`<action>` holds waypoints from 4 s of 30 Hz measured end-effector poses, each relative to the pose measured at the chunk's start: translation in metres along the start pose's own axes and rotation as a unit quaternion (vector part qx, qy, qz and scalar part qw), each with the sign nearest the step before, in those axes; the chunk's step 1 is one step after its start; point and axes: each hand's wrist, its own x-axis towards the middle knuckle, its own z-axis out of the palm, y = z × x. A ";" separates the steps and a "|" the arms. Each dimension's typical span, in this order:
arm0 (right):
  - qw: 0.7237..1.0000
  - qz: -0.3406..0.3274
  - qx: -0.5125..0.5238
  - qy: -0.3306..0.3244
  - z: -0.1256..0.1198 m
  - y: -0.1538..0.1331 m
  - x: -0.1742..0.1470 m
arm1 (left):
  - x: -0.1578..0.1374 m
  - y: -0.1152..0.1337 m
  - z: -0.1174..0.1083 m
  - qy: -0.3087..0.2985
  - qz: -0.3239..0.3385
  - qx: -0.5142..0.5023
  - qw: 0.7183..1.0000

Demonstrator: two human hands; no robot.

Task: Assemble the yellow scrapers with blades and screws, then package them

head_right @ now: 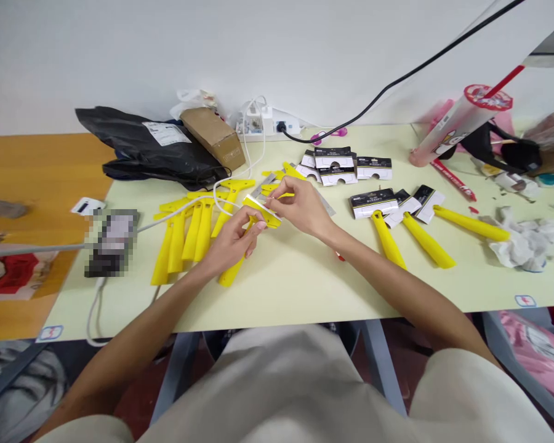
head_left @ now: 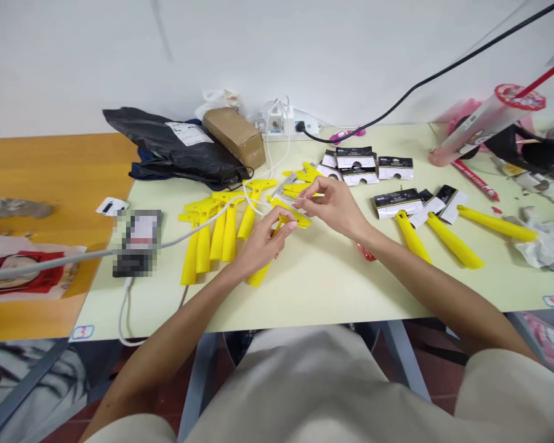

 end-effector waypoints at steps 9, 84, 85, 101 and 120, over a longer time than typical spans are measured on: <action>1.000 -0.003 -0.026 -0.005 0.006 0.014 0.002 | 0.001 0.003 0.002 0.012 -0.025 -0.022 0.999; 0.987 0.006 -0.066 -0.146 -0.007 -0.011 0.037 | -0.001 0.002 0.001 -0.016 -0.042 -0.071 0.996; 0.985 0.035 -0.049 -0.159 -0.008 -0.009 0.037 | -0.001 0.001 0.001 -0.018 -0.042 -0.073 0.996; 0.991 0.069 0.000 -0.115 -0.013 0.010 0.046 | 0.003 -0.008 -0.010 0.088 0.207 0.321 0.920; 0.995 0.036 -0.013 -0.095 -0.024 -0.017 0.042 | -0.001 -0.003 -0.005 0.101 0.183 0.162 0.964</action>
